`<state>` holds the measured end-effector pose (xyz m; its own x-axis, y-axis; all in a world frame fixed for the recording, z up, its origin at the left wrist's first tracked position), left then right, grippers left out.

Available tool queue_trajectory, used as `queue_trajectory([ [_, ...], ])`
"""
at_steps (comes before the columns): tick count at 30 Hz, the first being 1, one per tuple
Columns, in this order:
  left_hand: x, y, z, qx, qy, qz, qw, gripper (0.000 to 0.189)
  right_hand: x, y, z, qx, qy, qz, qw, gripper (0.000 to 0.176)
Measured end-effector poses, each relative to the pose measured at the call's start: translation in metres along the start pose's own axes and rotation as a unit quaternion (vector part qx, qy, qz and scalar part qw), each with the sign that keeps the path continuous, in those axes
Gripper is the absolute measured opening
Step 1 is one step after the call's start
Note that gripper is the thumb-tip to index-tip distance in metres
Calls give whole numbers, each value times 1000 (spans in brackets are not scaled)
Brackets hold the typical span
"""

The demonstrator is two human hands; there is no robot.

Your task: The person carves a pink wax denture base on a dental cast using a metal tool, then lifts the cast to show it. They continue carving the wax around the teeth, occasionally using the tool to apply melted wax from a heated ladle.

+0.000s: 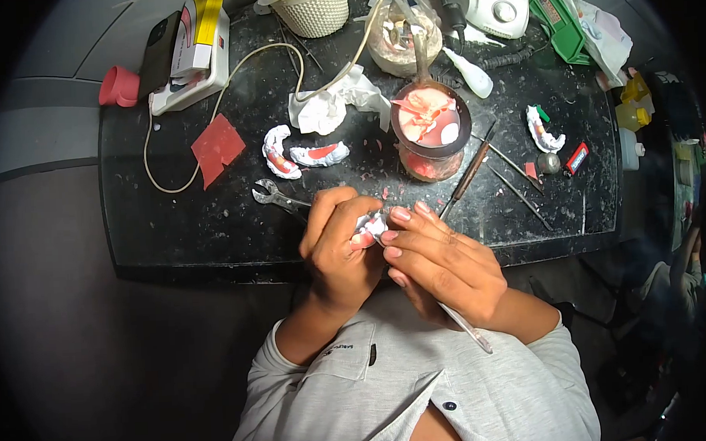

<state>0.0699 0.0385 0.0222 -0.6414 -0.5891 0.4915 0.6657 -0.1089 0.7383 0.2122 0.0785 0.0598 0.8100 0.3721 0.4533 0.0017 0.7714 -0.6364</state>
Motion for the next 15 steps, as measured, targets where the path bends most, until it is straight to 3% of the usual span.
queue_trajectory([
  [15, 4, 0, -1, -57, -13, 42, 997, 25, -9, 0, -2, 11, -1, -7, 1000, 25],
])
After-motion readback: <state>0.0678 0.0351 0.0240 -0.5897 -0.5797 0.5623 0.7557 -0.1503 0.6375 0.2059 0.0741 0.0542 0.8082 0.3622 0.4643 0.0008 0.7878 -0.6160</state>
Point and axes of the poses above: each hand's wrist, its own z-axis towards the middle knuckle, its own x-axis out of the back of the hand, y = z × x, the point moved 6 cm from there along z, towards the middle knuckle, and after that the axes turned 2 degrees about z, right-handed, at the moved point
